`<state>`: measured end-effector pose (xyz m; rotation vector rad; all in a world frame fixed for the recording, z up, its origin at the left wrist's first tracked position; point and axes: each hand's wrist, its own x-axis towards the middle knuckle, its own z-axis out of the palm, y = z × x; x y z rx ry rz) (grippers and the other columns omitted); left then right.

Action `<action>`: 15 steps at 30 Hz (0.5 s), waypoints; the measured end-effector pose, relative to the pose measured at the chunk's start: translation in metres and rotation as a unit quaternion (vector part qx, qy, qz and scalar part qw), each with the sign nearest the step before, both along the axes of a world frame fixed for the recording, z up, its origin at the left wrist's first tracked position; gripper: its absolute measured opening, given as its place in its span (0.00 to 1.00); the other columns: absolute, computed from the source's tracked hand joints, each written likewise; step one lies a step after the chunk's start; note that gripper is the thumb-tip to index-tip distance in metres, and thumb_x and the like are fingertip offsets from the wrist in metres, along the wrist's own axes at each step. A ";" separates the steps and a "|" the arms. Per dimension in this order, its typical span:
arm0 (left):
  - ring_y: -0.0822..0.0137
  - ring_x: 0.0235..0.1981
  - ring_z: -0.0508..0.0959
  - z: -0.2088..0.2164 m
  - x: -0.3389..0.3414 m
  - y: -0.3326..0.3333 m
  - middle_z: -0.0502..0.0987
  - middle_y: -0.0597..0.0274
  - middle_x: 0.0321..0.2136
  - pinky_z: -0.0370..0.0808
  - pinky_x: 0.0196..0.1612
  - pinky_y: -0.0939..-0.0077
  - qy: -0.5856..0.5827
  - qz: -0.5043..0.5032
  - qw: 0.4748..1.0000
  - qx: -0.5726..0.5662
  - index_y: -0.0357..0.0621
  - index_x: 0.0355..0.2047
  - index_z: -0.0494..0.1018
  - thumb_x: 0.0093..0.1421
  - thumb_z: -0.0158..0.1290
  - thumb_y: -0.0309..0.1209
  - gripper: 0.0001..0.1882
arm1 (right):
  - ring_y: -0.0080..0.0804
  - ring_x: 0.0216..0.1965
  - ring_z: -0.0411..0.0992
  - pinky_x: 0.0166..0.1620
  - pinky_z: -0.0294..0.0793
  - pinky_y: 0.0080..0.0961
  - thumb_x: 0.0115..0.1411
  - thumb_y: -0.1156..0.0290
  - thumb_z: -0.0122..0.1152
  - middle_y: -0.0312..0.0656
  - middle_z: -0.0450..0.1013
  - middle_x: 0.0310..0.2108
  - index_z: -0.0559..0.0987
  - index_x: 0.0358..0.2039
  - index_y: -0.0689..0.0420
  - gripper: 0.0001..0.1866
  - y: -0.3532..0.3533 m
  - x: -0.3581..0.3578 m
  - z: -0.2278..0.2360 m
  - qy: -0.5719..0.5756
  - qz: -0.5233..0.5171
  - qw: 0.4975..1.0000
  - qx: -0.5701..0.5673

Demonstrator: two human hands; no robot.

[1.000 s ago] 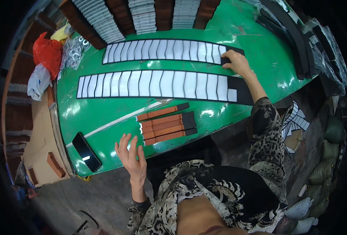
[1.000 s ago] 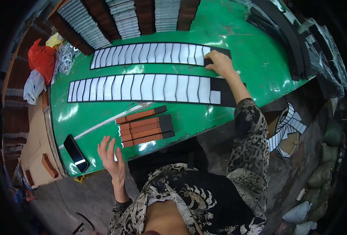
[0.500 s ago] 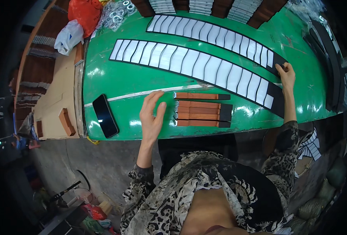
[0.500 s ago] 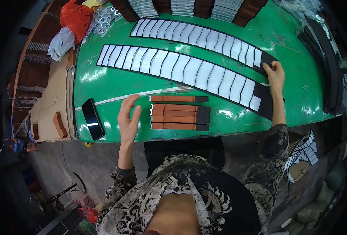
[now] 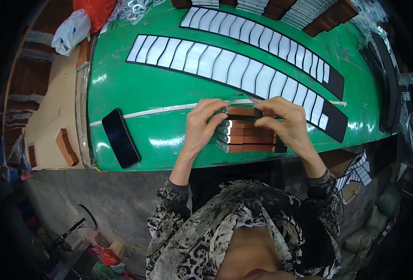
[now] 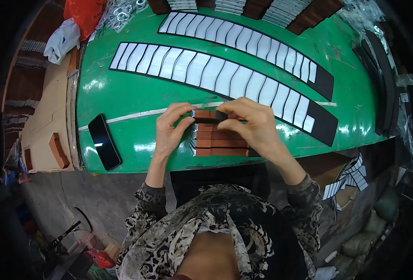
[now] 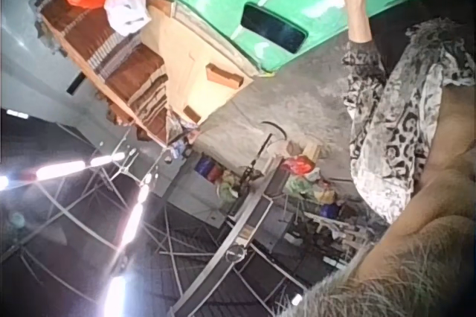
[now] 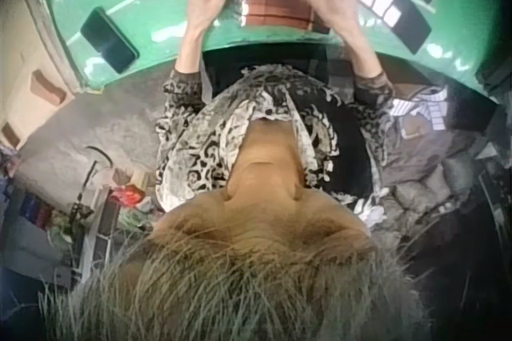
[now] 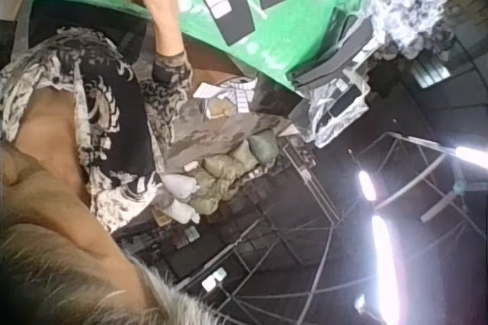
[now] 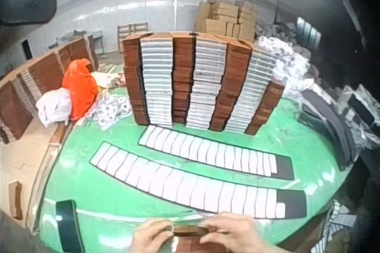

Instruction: Assembling small wooden furniture components by applying black end caps to wooden slats and stacking them.

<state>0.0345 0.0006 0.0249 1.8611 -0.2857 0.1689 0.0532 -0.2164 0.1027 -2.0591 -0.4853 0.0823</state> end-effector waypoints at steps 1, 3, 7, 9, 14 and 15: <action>0.65 0.38 0.76 -0.002 0.001 -0.002 0.77 0.59 0.37 0.73 0.40 0.75 -0.016 0.016 1.000 -0.001 0.40 0.39 0.77 0.51 0.58 0.23 0.13 | 0.25 0.28 0.74 0.33 0.75 0.20 0.45 0.79 0.68 0.40 0.76 0.31 0.80 0.35 0.62 0.14 0.008 0.001 0.001 -0.011 0.016 1.000 -0.018; 0.64 0.37 0.76 -0.003 0.006 -0.004 0.77 0.58 0.36 0.73 0.39 0.75 -0.046 0.026 0.999 -0.002 0.40 0.39 0.77 0.51 0.58 0.23 0.13 | 0.26 0.28 0.74 0.32 0.75 0.21 0.46 0.78 0.68 0.40 0.75 0.31 0.80 0.36 0.62 0.14 0.015 0.005 -0.004 -0.016 0.009 1.000 -0.020; 0.61 0.36 0.76 -0.007 0.012 -0.004 0.78 0.57 0.35 0.73 0.39 0.74 -0.074 0.042 0.996 -0.010 0.39 0.38 0.77 0.51 0.59 0.24 0.12 | 0.26 0.28 0.74 0.31 0.75 0.22 0.47 0.76 0.68 0.41 0.75 0.31 0.80 0.37 0.61 0.15 0.027 0.007 -0.006 -0.010 -0.025 0.999 -0.035; 0.61 0.36 0.76 -0.008 0.011 -0.005 0.78 0.57 0.35 0.73 0.39 0.73 -0.071 0.045 0.996 -0.022 0.39 0.38 0.77 0.51 0.58 0.24 0.12 | 0.27 0.29 0.74 0.31 0.74 0.23 0.46 0.76 0.68 0.40 0.75 0.31 0.80 0.37 0.60 0.14 0.032 0.005 -0.009 -0.011 -0.027 0.999 -0.041; 0.61 0.36 0.76 -0.010 0.011 -0.008 0.78 0.56 0.35 0.73 0.39 0.73 -0.069 0.049 0.996 -0.033 0.38 0.38 0.76 0.51 0.59 0.24 0.12 | 0.30 0.30 0.73 0.32 0.73 0.25 0.45 0.74 0.68 0.38 0.75 0.31 0.81 0.34 0.57 0.13 0.035 0.006 -0.020 -0.124 -0.016 0.988 -0.095; 0.61 0.36 0.76 -0.010 0.010 -0.007 0.78 0.56 0.35 0.73 0.38 0.73 -0.072 0.049 0.996 -0.028 0.38 0.38 0.76 0.51 0.59 0.24 0.12 | 0.30 0.30 0.73 0.31 0.73 0.25 0.45 0.73 0.68 0.37 0.75 0.30 0.81 0.34 0.57 0.13 0.036 0.007 -0.022 -0.125 -0.021 0.987 -0.099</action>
